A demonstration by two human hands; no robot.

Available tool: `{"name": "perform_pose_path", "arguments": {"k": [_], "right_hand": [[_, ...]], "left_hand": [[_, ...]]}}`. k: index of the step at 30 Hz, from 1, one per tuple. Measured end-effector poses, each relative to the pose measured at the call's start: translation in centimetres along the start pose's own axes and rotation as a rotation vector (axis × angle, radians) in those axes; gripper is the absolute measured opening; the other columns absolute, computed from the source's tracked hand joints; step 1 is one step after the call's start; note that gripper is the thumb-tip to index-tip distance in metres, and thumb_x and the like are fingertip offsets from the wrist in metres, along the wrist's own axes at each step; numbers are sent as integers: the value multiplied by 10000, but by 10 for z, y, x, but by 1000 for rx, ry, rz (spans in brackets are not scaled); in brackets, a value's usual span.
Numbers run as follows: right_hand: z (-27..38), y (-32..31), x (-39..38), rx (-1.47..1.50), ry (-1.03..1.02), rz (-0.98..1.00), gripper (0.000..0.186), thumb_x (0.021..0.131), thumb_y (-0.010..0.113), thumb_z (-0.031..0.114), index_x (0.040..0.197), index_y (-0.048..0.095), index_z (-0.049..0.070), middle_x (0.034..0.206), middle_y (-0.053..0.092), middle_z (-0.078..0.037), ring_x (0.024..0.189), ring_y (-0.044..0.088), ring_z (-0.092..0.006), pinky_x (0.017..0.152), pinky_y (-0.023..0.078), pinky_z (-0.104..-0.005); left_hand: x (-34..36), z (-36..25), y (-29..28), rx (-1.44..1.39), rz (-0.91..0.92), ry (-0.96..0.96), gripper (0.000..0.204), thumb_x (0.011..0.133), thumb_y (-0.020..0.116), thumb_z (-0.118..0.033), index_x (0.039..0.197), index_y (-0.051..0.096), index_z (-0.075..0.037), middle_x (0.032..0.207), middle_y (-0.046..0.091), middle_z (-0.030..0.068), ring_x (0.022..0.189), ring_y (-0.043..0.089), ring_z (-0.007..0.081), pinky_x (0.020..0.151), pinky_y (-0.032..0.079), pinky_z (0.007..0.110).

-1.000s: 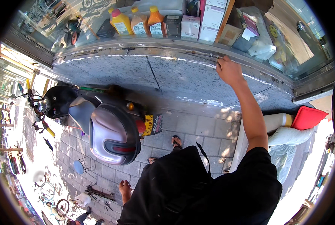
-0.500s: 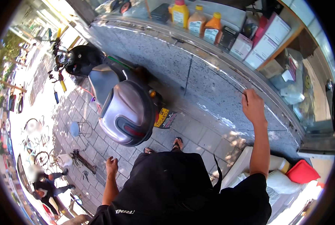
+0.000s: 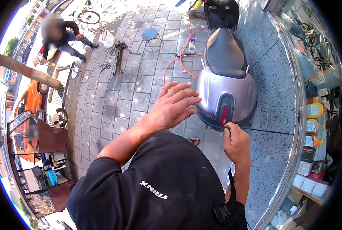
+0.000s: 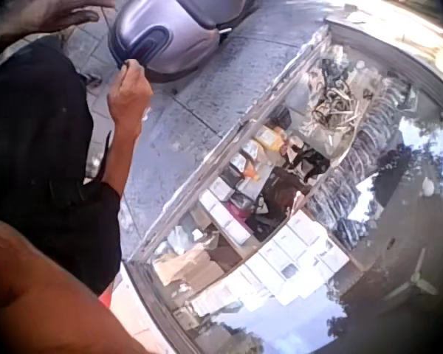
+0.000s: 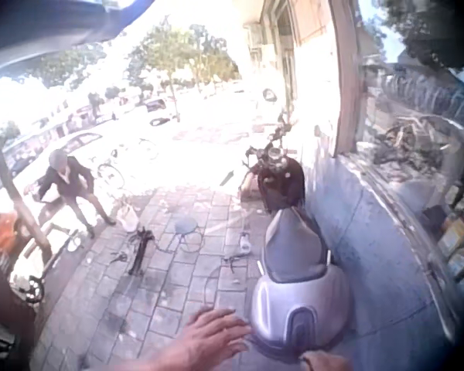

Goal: The person works on the wiring of a three-wheeled electric vehicle. They use pliers to strip the ends of wires and then connect them to the vehicle's electrical system near the handlebars. The person also retrieves a small black component from a toolbox inside a nearby shop.

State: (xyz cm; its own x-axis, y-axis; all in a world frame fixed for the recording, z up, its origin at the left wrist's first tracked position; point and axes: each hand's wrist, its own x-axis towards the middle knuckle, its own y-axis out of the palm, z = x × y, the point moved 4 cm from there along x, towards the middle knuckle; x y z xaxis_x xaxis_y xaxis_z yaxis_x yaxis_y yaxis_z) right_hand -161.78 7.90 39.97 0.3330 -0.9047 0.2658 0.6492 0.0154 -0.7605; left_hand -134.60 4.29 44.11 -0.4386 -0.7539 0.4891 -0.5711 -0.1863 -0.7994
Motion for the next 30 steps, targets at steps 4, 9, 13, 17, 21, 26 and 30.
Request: {"name": "perform_pose_path", "arguments": {"k": [4,9,13,17,21,26,30], "right_hand": [[39,39,46,-100,-91,138,125,938,673,60,1054,634,40,832,640,-132,761,653,-356,689,497,-481],[97,127,105,-252,-188,328,136,928,721,124,1025,669,44,815,635,-95,790,632,-298,731,476,-441],[149,204,156,-248,-260,416,144,920,752,181,982,698,63,821,637,-86,782,623,-285,736,470,-430],[202,273,210,-235,-403,472,125,919,749,182,969,707,76,807,629,-80,783,625,-286,736,474,-432],[228,338,251,-196,-482,574,130,911,752,189,955,709,75,805,631,-80,797,641,-289,749,488,-431],[242,408,300,-165,-591,658,142,916,742,224,952,719,89,813,651,-78,823,664,-287,767,505,-421],[250,459,354,-124,-645,719,159,935,720,249,912,706,93,836,679,-84,833,674,-291,776,512,-434]], "left_hand": [[-63,69,10,-151,164,-176,216,947,768,-264,1120,756,-134,1027,714,30,980,656,249,946,463,431],[-137,142,-15,-284,66,-337,132,959,751,-261,984,769,-132,858,662,26,823,612,238,824,444,414],[-186,202,-40,-178,178,-371,166,982,710,-277,1001,759,-119,839,684,42,839,635,258,823,458,399],[-231,255,-68,-224,96,-509,145,992,684,-233,1045,748,-115,862,695,58,896,681,278,834,485,422],[-255,297,-96,-296,51,-710,140,993,673,-211,1063,741,-110,875,700,75,919,702,312,798,540,450],[-278,346,-110,-249,6,-934,135,996,670,-204,1059,742,-108,942,737,96,881,723,333,740,582,434],[-278,396,-121,-218,-32,-1055,143,1002,672,-214,1073,748,-115,1004,759,96,889,735,332,742,584,416]]}}
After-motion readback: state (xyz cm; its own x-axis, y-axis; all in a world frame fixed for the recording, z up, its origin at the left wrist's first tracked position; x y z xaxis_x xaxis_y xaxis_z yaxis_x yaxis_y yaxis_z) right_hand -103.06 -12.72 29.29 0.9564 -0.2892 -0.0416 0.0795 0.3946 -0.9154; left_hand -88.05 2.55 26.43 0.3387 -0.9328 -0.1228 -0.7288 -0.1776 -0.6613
